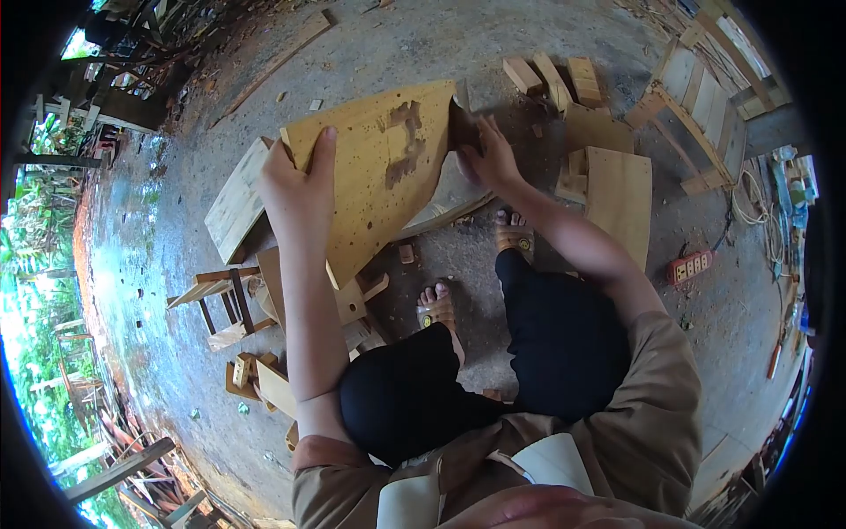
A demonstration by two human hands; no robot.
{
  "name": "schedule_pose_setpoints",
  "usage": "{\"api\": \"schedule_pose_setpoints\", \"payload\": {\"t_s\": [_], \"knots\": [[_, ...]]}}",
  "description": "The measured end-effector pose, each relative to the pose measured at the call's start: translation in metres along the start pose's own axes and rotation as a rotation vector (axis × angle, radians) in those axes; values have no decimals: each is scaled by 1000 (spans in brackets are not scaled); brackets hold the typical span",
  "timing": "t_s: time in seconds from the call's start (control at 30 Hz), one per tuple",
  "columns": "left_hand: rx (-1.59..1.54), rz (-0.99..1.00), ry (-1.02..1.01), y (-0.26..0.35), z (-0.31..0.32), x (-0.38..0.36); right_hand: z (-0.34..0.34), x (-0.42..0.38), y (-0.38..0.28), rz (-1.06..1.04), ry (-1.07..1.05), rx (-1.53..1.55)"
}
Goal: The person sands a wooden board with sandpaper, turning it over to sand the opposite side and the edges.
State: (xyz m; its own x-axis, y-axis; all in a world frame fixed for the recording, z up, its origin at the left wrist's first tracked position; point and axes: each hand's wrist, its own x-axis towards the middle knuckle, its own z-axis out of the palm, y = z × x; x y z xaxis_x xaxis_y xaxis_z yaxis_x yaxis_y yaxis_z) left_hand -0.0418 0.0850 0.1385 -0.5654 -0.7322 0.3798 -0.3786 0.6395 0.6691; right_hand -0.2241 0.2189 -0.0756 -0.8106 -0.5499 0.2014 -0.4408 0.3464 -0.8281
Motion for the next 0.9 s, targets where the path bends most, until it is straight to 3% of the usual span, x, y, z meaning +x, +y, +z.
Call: {"api": "schedule_pose_setpoints", "payload": {"t_s": [0.03,0.17,0.27,0.47,0.53,0.6,0.7,0.8,0.87,0.9], "knots": [[-2,-5,4,-1,0,0,-4,-1,0,129,-117,-8],[7,14,12,-1,2,1,-21,-3,-23,187,-170,-167],[15,10,10,0,1,1,-15,6,-20,36,-84,21],[25,9,-9,2,1,-1,-18,43,-57,237,-108,290],[39,10,-19,2,2,-1,0,52,-73,-209,67,558],[-36,59,3,1,3,-2,-15,37,-111,-421,-23,343],[-46,38,-18,8,3,-6,-28,10,-145,-561,-185,474],[-11,38,-15,15,2,-10,-16,23,-112,-367,-176,406],[-14,44,-9,13,1,-9,-23,42,-85,64,-290,386],[-20,44,3,11,1,-8,-21,54,-61,61,-282,381]]}}
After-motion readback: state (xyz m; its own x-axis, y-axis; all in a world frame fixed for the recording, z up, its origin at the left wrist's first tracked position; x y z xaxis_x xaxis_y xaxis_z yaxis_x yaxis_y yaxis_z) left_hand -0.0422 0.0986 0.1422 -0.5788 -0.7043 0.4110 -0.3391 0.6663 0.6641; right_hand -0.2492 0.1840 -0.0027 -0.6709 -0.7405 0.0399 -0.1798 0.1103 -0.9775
